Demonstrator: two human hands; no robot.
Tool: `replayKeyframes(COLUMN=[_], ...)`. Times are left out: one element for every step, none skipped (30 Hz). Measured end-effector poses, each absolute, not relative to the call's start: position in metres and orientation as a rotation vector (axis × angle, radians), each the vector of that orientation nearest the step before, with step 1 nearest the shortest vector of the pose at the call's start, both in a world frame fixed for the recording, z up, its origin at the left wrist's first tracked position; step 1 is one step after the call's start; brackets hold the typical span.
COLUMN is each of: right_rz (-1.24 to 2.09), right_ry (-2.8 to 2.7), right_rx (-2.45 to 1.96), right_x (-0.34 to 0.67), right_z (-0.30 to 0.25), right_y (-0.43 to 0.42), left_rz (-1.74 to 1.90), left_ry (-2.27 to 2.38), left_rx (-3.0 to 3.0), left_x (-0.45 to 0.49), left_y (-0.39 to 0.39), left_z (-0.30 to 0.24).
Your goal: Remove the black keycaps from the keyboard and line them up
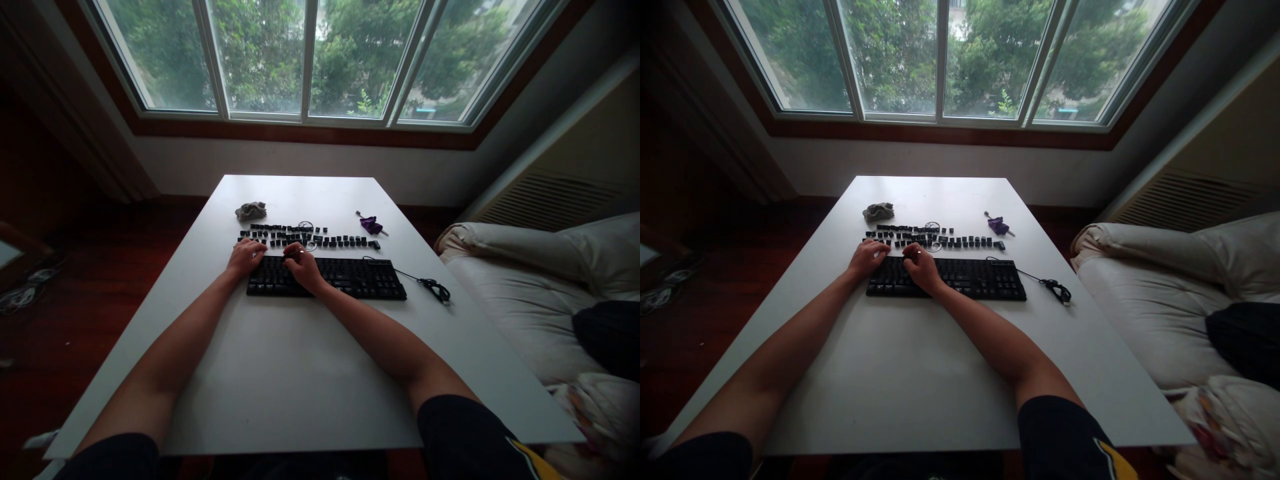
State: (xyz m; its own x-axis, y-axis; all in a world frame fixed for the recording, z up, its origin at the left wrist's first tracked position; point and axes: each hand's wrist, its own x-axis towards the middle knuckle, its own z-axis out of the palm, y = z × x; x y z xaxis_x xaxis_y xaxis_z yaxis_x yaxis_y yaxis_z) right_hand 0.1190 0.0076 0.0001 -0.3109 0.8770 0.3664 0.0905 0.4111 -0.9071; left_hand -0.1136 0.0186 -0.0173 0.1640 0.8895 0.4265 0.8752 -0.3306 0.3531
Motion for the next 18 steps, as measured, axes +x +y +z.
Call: replayKeyframes(right_rz=[1.021,1.024,1.028,1.032,1.036,1.038,1.040,1.040,1.038,1.036,1.035,1.034,1.033,1.032,1.031,1.029,1.028,1.027], right_ry=[-1.699,-1.699,-1.699,-1.699,-1.699,-1.700,-1.702,-1.704,-1.707,-1.709,-1.709,-1.708,-1.705,-1.702,-1.699,-1.697,-1.697,-1.699], right_rx=[-0.856,-0.856,-0.855,-0.853,-0.853,-0.856,-0.861,-0.867,-0.872,-0.876,-0.877,-0.877,-0.875,-0.873,-0.872,-0.873,-0.875,-0.879], right_x=[0.1190,0.1190,0.1191,0.1192,0.1193,0.1194,0.1196,0.1197,0.1198,0.1198,0.1198,0.1197,0.1197,0.1196,0.1196,0.1196,0.1197,0.1198], right_z=[0.0011,0.0019,0.0027,0.0034,0.0040,0.0044,0.0047,0.0049,0.0049,0.0048,0.0045,0.0042,0.0039,0.0037,0.0035,0.0034,0.0034,0.0035], right_y=[0.0070,0.0066,0.0061,0.0057,0.0054,0.0051,0.0048,0.0047,0.0046,0.0046,0.0046,0.0048,0.0049,0.0051,0.0053,0.0054,0.0055,0.0055], left_rz=[0.896,0.893,0.891,0.892,0.894,0.894,0.891,0.887,0.882,0.875,0.868,0.864,0.862,0.861,0.860,0.859,0.859,0.856], left_ry=[1.804,1.805,1.806,1.805,1.804,1.802,1.800,1.799,1.798,1.798,1.799,1.799,1.798,1.796,1.794,1.792,1.791,1.790], left_rx=[2.375,2.371,2.369,2.367,2.367,2.368,2.370,2.371,2.372,2.372,2.372,2.372,2.373,2.374,2.375,2.375,2.373,2.371], left_x=[-0.1136,-0.1136,-0.1135,-0.1135,-0.1134,-0.1133,-0.1131,-0.1130,-0.1129,-0.1129,-0.1129,-0.1129,-0.1130,-0.1132,-0.1134,-0.1137,-0.1139,-0.1142], left_y=[0.0187,0.0187,0.0188,0.0189,0.0189,0.0190,0.0190,0.0190,0.0190,0.0190,0.0190,0.0191,0.0191,0.0192,0.0193,0.0193,0.0194,0.0195], left_z=[-0.0173,-0.0173,-0.0173,-0.0174,-0.0174,-0.0174,-0.0174,-0.0174,-0.0174,-0.0174,-0.0174,-0.0175,-0.0176,-0.0178,-0.0180,-0.0183,-0.0185,-0.0188])
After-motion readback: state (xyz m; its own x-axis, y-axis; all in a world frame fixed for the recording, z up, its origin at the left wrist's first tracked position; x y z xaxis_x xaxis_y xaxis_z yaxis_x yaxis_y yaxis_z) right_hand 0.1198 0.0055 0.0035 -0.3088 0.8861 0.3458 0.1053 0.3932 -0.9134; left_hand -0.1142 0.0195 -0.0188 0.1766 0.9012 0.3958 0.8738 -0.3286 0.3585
